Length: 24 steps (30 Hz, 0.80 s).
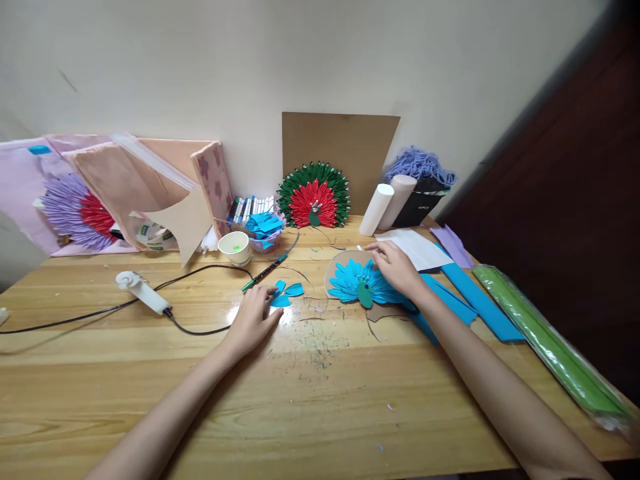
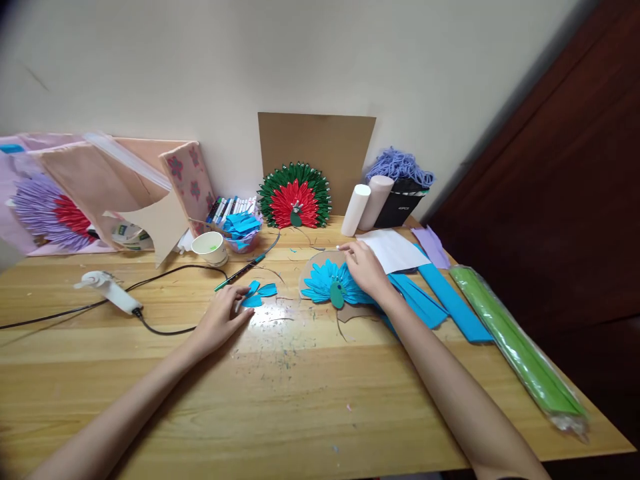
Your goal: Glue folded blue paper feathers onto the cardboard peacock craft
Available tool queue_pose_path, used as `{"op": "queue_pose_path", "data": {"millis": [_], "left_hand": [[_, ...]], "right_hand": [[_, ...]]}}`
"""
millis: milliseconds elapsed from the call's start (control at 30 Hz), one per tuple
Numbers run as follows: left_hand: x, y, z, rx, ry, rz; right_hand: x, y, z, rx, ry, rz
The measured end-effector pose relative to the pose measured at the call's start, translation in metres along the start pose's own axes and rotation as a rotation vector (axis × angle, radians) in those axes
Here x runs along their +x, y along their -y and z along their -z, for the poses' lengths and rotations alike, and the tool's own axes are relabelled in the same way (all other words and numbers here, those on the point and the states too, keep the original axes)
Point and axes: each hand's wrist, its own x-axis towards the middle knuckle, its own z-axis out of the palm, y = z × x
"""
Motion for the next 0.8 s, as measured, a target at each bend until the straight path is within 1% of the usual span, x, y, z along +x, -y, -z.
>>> {"op": "queue_pose_path", "data": {"millis": [33, 100, 200, 267, 333, 400, 533, 600, 700, 800], "left_hand": [[-0.001, 0.001, 0.000, 0.001, -0.001, -0.008], [-0.001, 0.002, 0.000, 0.000, -0.011, -0.011], [0.003, 0.000, -0.001, -0.008, -0.048, 0.010], [0.008, -0.004, -0.001, 0.000, -0.077, 0.022], [0.017, -0.013, -0.003, 0.031, -0.099, 0.008], [0.029, -0.026, -0.009, 0.049, -0.102, -0.043], [0.062, -0.053, -0.030, 0.010, 0.001, -0.204], [0.078, -0.063, -0.043, -0.001, 0.024, -0.252], [0.098, -0.071, -0.059, -0.007, 0.043, -0.286], [0.109, -0.075, -0.071, 0.018, 0.081, -0.327]], "right_hand": [[-0.010, 0.007, -0.003, -0.028, 0.036, 0.076], [-0.029, 0.021, -0.009, -0.049, 0.108, 0.137], [-0.047, 0.031, -0.013, -0.071, 0.232, 0.179], [-0.049, 0.029, -0.012, -0.088, 0.261, 0.168], [-0.047, 0.019, -0.009, -0.120, 0.222, 0.114], [-0.042, 0.004, -0.006, -0.165, 0.145, 0.045], [-0.035, -0.026, -0.003, -0.242, 0.045, -0.058], [-0.035, -0.036, -0.002, -0.274, 0.012, -0.108], [-0.034, -0.046, 0.000, -0.267, -0.007, -0.160], [-0.033, -0.049, 0.001, -0.203, 0.017, -0.176]]}}
